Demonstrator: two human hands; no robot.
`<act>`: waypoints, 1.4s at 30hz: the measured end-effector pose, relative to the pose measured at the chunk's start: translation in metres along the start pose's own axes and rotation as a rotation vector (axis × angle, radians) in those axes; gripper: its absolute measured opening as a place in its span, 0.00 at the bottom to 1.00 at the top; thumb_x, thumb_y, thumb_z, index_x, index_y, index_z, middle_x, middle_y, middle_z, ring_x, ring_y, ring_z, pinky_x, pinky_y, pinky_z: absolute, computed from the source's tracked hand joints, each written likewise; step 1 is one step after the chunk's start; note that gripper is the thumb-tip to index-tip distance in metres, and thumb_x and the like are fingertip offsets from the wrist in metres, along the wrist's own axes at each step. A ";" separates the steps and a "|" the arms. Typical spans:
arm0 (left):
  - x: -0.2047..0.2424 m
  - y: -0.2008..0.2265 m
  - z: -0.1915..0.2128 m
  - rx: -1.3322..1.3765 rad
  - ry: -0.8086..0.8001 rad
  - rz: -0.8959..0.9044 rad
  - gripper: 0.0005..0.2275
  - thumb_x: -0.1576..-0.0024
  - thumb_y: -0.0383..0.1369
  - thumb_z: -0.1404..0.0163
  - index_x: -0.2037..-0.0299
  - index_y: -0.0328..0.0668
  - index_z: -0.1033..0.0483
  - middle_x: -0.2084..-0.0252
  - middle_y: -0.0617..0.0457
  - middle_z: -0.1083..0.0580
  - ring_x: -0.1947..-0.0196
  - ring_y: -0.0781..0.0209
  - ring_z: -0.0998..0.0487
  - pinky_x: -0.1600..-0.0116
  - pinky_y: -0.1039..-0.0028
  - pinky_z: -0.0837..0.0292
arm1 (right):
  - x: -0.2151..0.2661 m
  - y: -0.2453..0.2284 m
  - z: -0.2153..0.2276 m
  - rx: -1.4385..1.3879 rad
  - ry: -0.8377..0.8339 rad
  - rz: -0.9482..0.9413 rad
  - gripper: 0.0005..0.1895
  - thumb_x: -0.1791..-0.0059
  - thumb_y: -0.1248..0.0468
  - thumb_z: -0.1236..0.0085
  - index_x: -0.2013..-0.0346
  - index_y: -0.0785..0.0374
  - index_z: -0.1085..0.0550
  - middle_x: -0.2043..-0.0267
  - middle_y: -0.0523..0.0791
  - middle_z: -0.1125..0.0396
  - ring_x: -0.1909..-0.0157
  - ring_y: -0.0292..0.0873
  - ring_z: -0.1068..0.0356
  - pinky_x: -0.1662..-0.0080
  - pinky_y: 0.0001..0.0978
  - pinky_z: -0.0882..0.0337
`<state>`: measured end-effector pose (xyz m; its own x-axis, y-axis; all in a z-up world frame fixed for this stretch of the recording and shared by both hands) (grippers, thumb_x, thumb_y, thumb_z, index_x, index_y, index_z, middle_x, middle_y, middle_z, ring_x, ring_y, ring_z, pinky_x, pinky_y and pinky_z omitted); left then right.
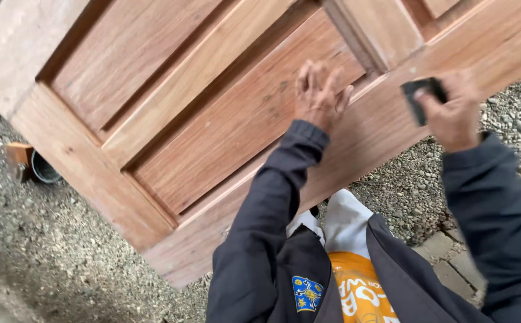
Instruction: Sanding the surface and recessed panels of a wooden door using sandpaper
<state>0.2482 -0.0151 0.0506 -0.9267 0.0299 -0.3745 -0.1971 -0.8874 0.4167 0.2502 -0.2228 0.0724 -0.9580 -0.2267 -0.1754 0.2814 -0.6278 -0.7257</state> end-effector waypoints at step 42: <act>0.113 -0.059 0.092 0.075 -0.076 -0.241 0.06 0.49 0.27 0.56 0.65 0.33 0.30 0.76 0.49 0.40 0.77 0.53 0.39 0.70 0.68 0.41 | 0.080 -0.104 -0.068 0.476 0.386 -0.007 0.20 0.54 0.56 0.52 0.58 0.70 0.33 0.53 0.53 0.44 0.51 0.52 0.46 0.51 0.42 0.46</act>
<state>0.1257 0.0832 0.0600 -0.8709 0.2739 -0.4081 -0.4361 -0.8136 0.3844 0.1407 -0.1251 0.0889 -0.8854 0.0089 -0.4647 0.1831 -0.9123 -0.3664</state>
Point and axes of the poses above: each hand's wrist, its own x-axis away from the middle knuckle, its own z-axis out of the back of the hand, y = z × x, the point moved 7 cm from there along -x, towards the middle knuckle
